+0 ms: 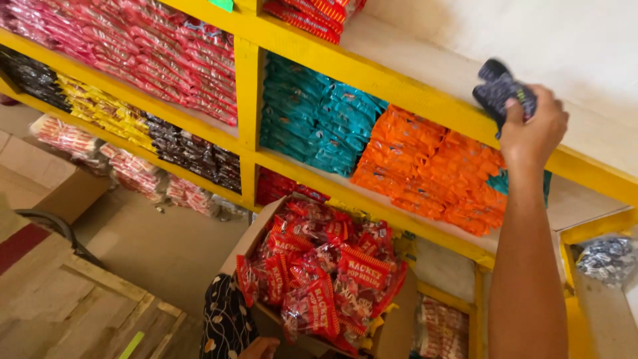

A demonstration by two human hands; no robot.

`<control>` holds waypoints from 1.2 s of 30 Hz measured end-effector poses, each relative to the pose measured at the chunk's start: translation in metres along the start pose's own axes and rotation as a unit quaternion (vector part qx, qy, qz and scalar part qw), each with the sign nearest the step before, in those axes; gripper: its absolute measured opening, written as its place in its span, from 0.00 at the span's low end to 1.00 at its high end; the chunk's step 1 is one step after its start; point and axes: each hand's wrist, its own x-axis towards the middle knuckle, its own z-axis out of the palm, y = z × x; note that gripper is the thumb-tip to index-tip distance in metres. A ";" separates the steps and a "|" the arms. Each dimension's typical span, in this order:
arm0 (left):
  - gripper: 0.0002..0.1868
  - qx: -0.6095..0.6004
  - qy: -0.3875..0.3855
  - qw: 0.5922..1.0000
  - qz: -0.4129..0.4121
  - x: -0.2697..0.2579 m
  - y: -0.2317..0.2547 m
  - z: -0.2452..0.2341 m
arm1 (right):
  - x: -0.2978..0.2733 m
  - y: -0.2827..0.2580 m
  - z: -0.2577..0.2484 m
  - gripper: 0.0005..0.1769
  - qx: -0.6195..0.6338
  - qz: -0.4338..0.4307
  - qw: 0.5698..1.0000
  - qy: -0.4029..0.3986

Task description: Wiping snack bags with a cloth and arranging them neatly on store shelves.

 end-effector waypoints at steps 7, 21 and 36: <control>0.17 -0.106 0.148 0.981 0.073 -0.086 0.137 -0.037 | -0.106 -0.128 -0.079 0.23 0.184 -0.078 0.980 0.012; 0.41 -0.229 -0.056 0.972 -0.004 -0.068 0.207 -0.045 | -0.434 -0.255 -0.053 0.46 0.368 0.299 0.720 -0.506; 0.24 0.082 0.062 0.988 0.116 -0.050 0.198 -0.012 | -0.590 -0.152 -0.007 0.29 0.480 0.707 0.469 -0.223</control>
